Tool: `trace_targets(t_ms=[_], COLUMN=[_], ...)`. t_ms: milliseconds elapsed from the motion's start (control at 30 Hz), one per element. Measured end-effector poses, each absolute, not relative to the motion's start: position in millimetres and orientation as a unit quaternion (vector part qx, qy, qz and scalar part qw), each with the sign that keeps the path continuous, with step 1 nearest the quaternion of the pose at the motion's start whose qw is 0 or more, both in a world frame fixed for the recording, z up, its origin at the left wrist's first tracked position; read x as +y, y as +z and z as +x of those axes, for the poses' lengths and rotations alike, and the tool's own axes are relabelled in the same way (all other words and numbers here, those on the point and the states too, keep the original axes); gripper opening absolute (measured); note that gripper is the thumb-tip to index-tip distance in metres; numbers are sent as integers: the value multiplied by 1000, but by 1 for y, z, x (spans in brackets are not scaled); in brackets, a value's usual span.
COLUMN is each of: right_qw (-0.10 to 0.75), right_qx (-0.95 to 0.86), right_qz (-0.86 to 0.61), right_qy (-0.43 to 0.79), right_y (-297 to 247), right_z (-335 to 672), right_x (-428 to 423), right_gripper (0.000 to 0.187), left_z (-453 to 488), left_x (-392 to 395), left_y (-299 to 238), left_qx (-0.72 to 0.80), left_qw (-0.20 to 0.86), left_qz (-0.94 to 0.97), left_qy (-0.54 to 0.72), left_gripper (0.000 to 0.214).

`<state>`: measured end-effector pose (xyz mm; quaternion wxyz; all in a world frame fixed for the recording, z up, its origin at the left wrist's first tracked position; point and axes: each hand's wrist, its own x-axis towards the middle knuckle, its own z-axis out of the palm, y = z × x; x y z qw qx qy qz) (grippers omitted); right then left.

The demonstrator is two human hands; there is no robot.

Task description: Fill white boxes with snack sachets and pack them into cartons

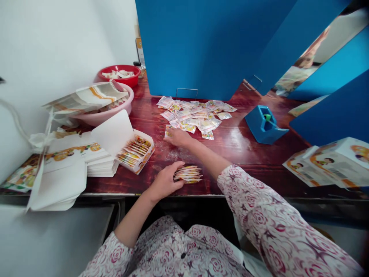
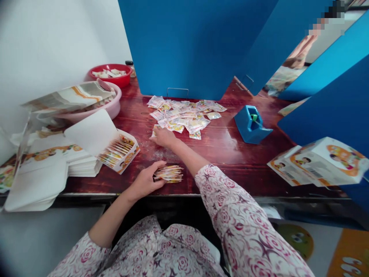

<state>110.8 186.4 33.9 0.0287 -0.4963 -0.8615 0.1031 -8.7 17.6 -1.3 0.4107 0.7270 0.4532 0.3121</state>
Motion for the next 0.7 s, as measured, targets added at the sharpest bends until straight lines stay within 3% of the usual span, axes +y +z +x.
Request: trace_targets(t_ms=[67, 167, 300, 500, 600, 700], right_qw=[-2, -15, 10, 177, 186, 180], right_qx=[-863, -865, -866, -810, -782, -766], right_qz=[-503, -501, -499, -498, -461, -458], right_qy=[50, 10, 1, 252, 375, 413], right_y=[29, 23, 15, 17, 26, 34], right_z=[98, 99, 122, 178, 202, 210], right_x=[192, 191, 178, 121, 85, 63], right_gripper=[49, 33, 36, 31, 32, 34], left_z=[-9, -10, -9, -9, -8, -8], left_x=[18, 19, 19, 19, 18, 17], left_y=[-1, 0, 0, -5, -6, -7], left_qx=[448, 429, 422, 418, 406, 427], left_qw=[408, 397, 386, 383, 359, 318], left_qz=[732, 746, 755, 756, 765, 760], left_qy=[312, 318, 322, 327, 350, 373], left_gripper=[58, 49, 46, 45, 51, 69])
